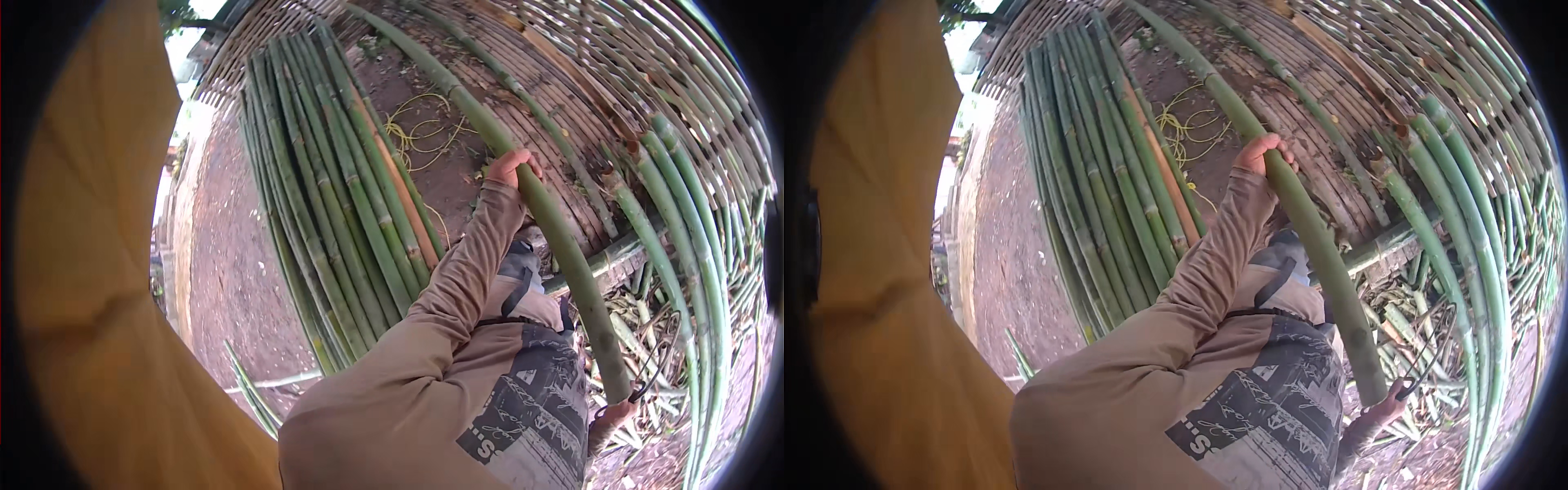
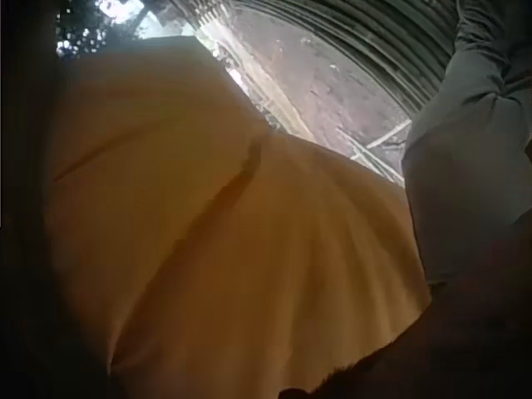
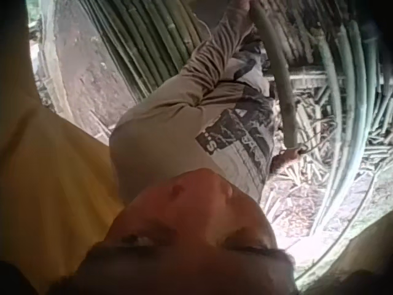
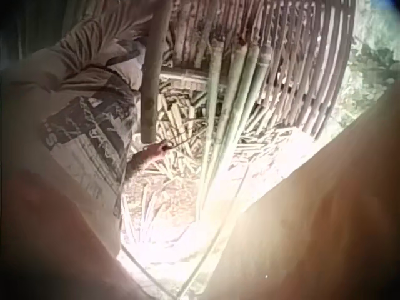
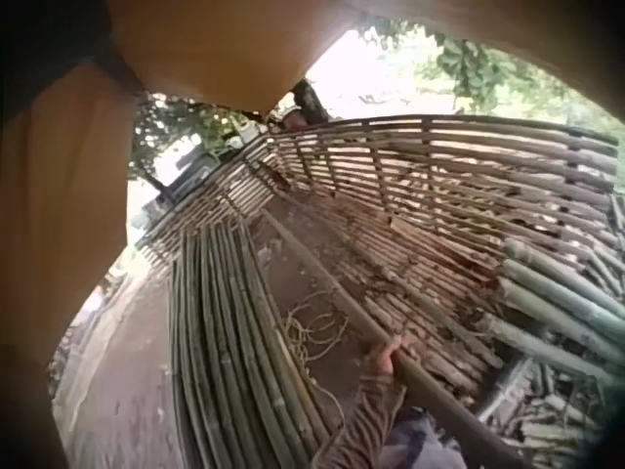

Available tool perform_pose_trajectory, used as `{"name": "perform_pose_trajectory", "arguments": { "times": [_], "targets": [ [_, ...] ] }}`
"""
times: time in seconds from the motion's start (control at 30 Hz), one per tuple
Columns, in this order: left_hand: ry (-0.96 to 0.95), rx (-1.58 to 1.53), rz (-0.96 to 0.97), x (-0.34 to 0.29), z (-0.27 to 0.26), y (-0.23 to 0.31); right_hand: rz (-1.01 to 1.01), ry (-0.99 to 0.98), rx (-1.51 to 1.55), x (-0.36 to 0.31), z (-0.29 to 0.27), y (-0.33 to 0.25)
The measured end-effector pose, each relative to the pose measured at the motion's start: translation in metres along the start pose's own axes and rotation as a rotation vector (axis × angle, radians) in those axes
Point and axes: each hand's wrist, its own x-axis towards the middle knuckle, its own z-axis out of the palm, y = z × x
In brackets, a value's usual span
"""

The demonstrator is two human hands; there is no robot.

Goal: The person cuts a bamboo pole with a hand saw, moves it aside, and then cuts another pole on a bamboo frame.

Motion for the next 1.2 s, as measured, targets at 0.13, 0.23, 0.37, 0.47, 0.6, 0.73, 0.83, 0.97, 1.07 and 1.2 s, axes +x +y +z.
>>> {"name": "perform_pose_trajectory", "arguments": {
  "times": [0.13,0.23,0.37,0.47,0.6,0.73,0.83,0.97,1.07,1.2],
  "targets": [
    [0.04,-0.017,0.132,-0.052,0.018,0.019,-0.095,-0.121,-0.448,0.041,-0.01,0.01],
    [0.083,-0.05,0.166,-0.061,-0.002,0.038,-0.212,-0.041,-0.513,0.044,-0.001,0.018],
    [0.092,-0.014,0.229,-0.071,0.003,0.074,-0.652,-0.136,-0.972,0.09,-0.008,0.096],
    [0.181,0.051,0.333,-0.076,-0.005,0.123,-0.562,-0.16,-0.691,0.115,-0.007,0.142],
    [0.155,0.151,0.272,-0.07,-0.06,0.197,-0.719,-0.108,-0.976,0.089,0.005,0.137],
    [0.241,0.287,0.196,-0.095,-0.162,0.271,-0.693,-0.256,-1.09,0.071,0.018,0.117],
    [0.161,0.336,-0.022,-0.091,-0.246,0.291,-0.445,-0.046,-0.717,0.124,0.025,0.147],
    [0.383,0.684,-0.132,-0.196,-0.335,0.345,-0.411,-0.191,-0.567,0.098,0.049,0.118],
    [1.043,1.596,-0.39,-0.21,-0.358,0.288,-0.405,-0.174,-0.59,0.106,0.046,0.096],
    [1.559,2.025,-0.547,-0.286,-0.377,0.148,0.108,-0.296,-0.261,0.09,0.051,0.073]
  ]
}}
